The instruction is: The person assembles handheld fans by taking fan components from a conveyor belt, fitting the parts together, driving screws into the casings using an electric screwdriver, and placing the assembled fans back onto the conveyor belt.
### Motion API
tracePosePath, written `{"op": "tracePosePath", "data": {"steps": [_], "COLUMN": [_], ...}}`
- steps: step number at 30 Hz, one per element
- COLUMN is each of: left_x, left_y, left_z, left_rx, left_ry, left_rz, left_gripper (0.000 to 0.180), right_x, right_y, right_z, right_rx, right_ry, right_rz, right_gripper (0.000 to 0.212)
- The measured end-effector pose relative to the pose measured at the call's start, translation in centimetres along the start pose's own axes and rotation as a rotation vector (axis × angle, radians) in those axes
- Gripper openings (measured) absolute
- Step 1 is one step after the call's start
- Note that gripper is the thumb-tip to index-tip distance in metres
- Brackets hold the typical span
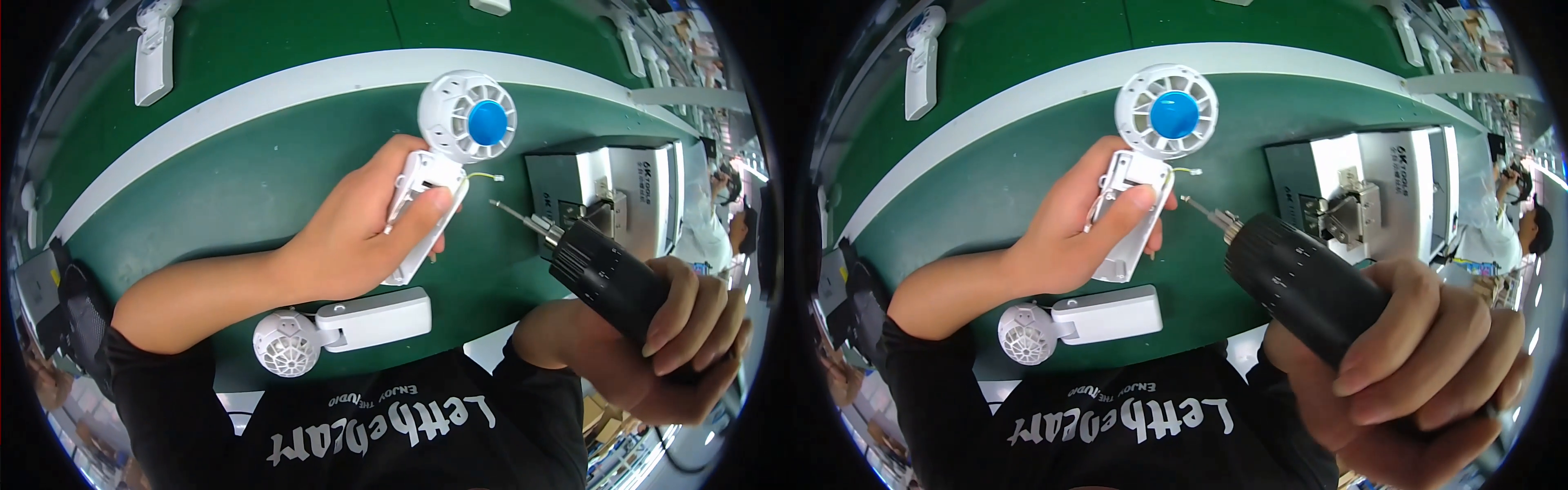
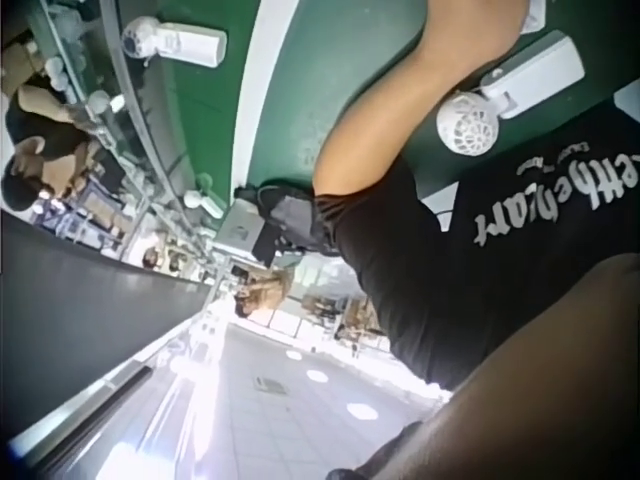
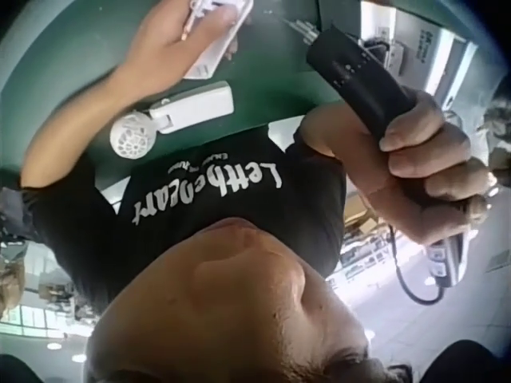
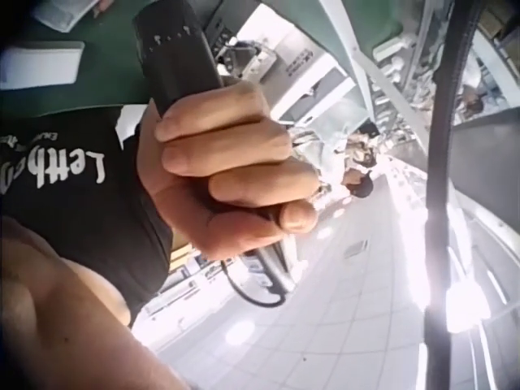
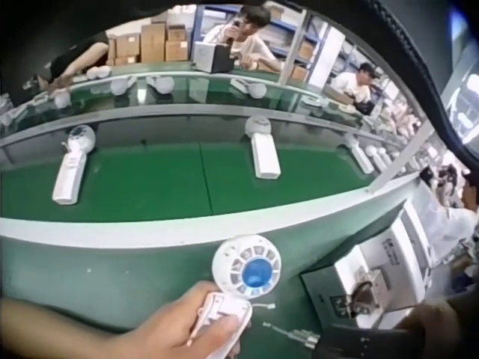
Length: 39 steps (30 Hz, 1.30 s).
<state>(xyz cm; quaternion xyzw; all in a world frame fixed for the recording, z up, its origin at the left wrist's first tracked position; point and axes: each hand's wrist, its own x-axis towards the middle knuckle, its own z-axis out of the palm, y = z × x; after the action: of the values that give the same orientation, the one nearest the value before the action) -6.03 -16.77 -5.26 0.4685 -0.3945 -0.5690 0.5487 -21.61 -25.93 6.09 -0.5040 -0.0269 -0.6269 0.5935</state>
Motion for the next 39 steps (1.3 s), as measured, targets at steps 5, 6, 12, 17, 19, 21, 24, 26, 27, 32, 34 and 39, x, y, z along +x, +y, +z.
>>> {"op": "tracePosePath", "data": {"steps": [5, 6, 12, 17, 19, 21, 24, 26, 27, 32, 34, 39], "left_x": [0.0, 0.0, 0.3, 0.2, 0.1, -0.5, -0.5, -0.8, -0.8, 3.0, 3.2, 1.3], "left_y": [-0.2, -0.3, -0.3, 0.0, 0.8, 1.3, 1.6, 2.2, 2.6, 3.8, 6.0, 6.4], "left_z": [-0.1, -0.2, -0.3, -0.1, 0.4, -0.4, -0.7, -0.9, -1.2, -7.8, -12.8, -21.4], "left_rx": [-0.012, -0.008, 0.004, 0.088, 0.097, 0.161, 0.210, 0.241, 0.250, 1.011, 1.211, 1.666], "left_ry": [-0.001, 0.001, 0.009, 0.016, 0.018, 0.077, -0.022, 0.000, 0.004, 0.567, 0.816, 1.003], "left_rz": [-0.027, -0.022, 0.008, 0.028, 0.001, 0.013, 0.001, -0.005, -0.010, 0.291, 0.005, -0.326], "left_gripper": [0.029, 0.028, 0.026, 0.025, 0.024, 0.024, 0.025, 0.025, 0.026, 0.034, 0.046, 0.063], "right_x": [-1.8, -2.0, -2.3, -2.6, -3.0, -4.3, -4.0, -4.4, -4.4, -2.4, -2.2, -1.6], "right_y": [1.8, 2.0, 2.8, 3.0, 2.6, 3.9, 4.6, 4.3, 3.9, 0.0, -0.9, -1.3], "right_z": [1.6, 1.6, 1.7, 2.3, 2.4, 1.8, 1.8, 2.3, 2.5, 2.9, 1.2, -1.2], "right_rx": [-0.146, -0.166, -0.230, -0.327, -0.369, -0.274, -0.222, -0.217, -0.186, 0.311, 0.138, -0.250], "right_ry": [-0.009, -0.031, -0.044, -0.048, -0.059, -0.171, -0.195, -0.121, -0.115, -0.061, -0.016, 0.032], "right_rz": [-0.093, -0.087, -0.076, -0.020, -0.017, -0.104, -0.197, -0.181, -0.180, -0.471, -0.408, -0.271], "right_gripper": [0.015, 0.014, 0.014, 0.015, 0.015, 0.016, 0.017, 0.016, 0.016, 0.011, 0.013, 0.018]}}
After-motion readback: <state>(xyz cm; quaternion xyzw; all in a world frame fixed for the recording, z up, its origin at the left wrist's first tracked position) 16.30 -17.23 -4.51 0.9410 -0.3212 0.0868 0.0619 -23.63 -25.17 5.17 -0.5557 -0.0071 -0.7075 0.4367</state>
